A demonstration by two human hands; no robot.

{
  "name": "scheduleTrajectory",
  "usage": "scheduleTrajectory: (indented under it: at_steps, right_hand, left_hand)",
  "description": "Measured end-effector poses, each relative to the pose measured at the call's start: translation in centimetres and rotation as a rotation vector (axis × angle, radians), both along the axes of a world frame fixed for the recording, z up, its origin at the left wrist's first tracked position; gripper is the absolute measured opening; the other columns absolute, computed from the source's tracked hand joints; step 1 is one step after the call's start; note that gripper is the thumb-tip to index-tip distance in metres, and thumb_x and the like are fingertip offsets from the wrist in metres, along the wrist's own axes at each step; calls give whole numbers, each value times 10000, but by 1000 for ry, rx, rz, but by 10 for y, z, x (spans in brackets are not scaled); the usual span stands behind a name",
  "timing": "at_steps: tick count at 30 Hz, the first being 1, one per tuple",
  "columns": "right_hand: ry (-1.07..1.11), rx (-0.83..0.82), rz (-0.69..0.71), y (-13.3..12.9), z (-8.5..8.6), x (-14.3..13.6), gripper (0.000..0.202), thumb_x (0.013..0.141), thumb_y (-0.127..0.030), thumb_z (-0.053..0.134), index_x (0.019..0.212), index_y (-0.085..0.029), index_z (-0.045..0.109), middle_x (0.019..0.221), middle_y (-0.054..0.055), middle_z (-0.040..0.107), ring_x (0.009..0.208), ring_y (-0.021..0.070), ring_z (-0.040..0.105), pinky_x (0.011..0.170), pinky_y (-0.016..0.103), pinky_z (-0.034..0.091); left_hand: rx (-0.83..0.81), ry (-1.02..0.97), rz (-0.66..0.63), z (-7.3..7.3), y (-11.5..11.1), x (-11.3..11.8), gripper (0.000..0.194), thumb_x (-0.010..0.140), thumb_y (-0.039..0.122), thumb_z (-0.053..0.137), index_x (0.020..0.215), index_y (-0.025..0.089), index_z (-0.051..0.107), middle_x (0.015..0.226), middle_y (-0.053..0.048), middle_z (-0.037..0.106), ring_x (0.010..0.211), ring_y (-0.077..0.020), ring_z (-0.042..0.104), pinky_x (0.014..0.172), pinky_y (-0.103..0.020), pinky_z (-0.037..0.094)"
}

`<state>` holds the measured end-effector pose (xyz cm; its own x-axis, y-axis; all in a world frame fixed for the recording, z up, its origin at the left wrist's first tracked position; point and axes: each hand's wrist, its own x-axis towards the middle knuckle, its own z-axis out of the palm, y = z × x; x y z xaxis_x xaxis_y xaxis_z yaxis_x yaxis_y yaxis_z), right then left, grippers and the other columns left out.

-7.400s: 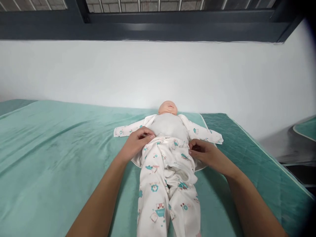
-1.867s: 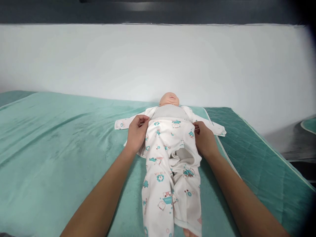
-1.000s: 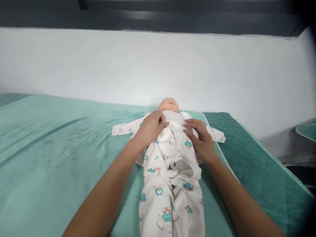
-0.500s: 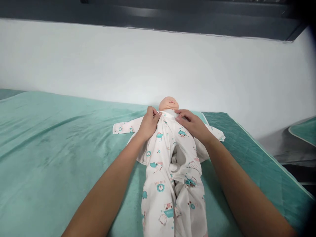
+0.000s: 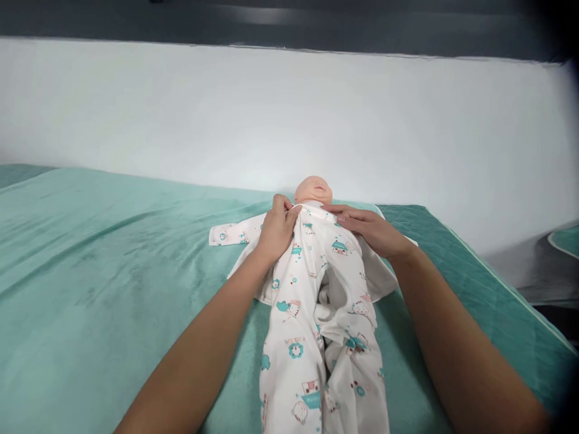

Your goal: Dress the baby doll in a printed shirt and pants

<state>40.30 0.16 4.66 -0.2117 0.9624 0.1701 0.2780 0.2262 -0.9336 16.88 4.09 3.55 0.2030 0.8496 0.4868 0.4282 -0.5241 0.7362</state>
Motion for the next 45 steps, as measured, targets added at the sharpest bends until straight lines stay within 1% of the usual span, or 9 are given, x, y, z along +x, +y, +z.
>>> scheduleTrajectory:
  at_steps: [4,10,17,25,29,33,38,42,45]
  right_hand:
    - [131,-3,-130,11,-17,0,394,861,-594,636,971,-224,714,1000,50,715,953,242,629,818,370,514]
    - [-47,199,-427,20,-29,-10,360,881,-557,606,790,-212,655,815,4,656,793,180,559,702,298,446]
    - [-66,292,-293,10,-25,-9,326,885,-499,636,728,-214,635,1111,49,630,1044,211,584,929,367,442]
    - [-76,247,-237,8,-29,2,289,885,-496,634,790,-226,673,1187,47,594,1128,205,554,1016,389,409]
    - [-51,282,-311,12,-33,-2,249,871,-465,644,820,-225,689,1147,51,645,1051,209,592,964,394,446]
    - [-14,224,-426,14,-36,-6,254,856,-460,637,904,-219,702,1018,50,710,921,212,624,867,387,486]
    - [-48,232,-495,14,-35,-9,255,847,-455,623,879,-211,693,910,48,708,879,220,617,857,388,486]
    - [-156,377,-460,13,-36,-9,221,874,-428,588,829,-222,655,1103,68,673,1056,236,592,941,407,453]
    - [-199,360,-384,15,-37,-6,259,906,-447,546,793,-229,630,1232,56,655,1168,252,562,1007,434,408]
  left_hand:
    - [68,225,51,6,-6,3,144,960,348,520,927,227,451,850,-10,597,759,-187,538,658,-299,351]
    - [109,299,79,9,-6,4,135,957,310,528,873,217,476,908,-48,618,890,-224,551,736,-324,388]
    - [-63,101,52,1,10,-9,122,945,297,508,858,223,467,809,-10,600,759,-181,540,697,-308,382]
    - [-178,-43,-8,-6,20,-17,141,861,320,617,804,206,555,746,19,605,713,-147,539,672,-276,398]
    - [-149,16,-14,1,15,-16,58,845,267,628,841,212,643,834,-5,682,796,-168,607,756,-301,450]
    - [-194,22,-63,5,13,-20,100,862,250,594,895,212,681,899,-23,717,857,-180,643,809,-311,472]
    - [-308,22,-145,6,13,-26,151,875,276,574,915,200,699,905,-31,719,826,-175,638,729,-289,468]
    - [-238,39,-59,4,14,-23,115,875,272,573,877,199,663,896,-30,699,832,-178,623,760,-305,464]
    - [-165,26,64,-2,16,-19,102,888,246,554,847,201,635,872,-28,689,823,-181,608,784,-319,454]
